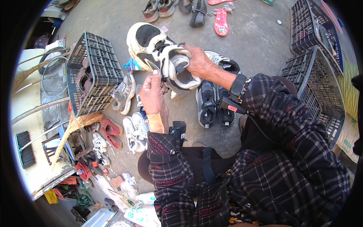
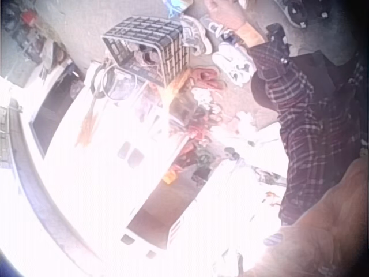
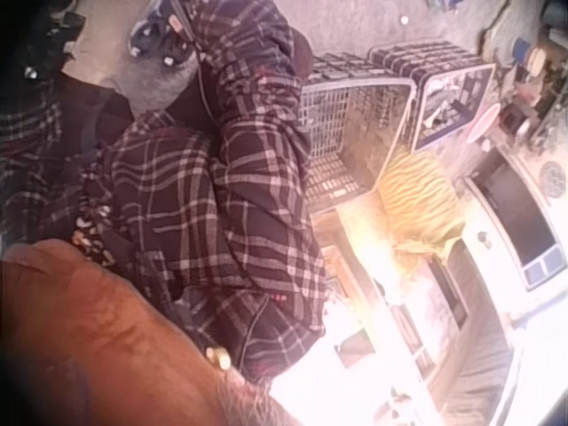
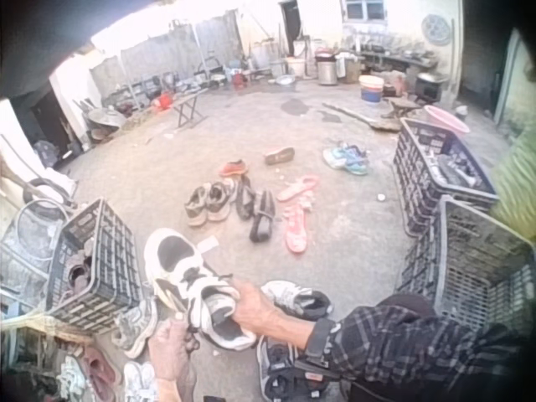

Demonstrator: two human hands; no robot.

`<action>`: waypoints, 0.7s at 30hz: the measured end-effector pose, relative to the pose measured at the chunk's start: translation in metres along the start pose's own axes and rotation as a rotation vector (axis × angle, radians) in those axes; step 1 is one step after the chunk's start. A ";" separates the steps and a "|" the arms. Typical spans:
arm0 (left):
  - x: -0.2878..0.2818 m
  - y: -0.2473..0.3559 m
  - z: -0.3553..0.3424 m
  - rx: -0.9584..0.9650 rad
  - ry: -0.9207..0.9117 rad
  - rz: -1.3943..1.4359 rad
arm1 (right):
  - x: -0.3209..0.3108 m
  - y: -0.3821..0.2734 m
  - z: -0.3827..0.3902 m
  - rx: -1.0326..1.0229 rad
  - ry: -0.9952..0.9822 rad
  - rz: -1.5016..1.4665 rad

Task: The person removes a shoe, walks outside, and sits on the floor among several pairs of shoes. They adjust a wrist-mounted device and then use a small tool to work on the laces and tongue of a white sneaker.

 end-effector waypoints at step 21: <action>0.000 -0.005 -0.001 0.046 -0.079 -0.183 | -0.005 0.001 0.001 -0.075 0.080 0.035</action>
Point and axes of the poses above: each hand's wrist, its own z-axis away from the middle knuckle, its own x-axis out of the palm, y = z × x, the point moved 4 cm from there along -z, towards the middle knuckle, and after that the axes turned 11 degrees about z, right-handed, at the moved point
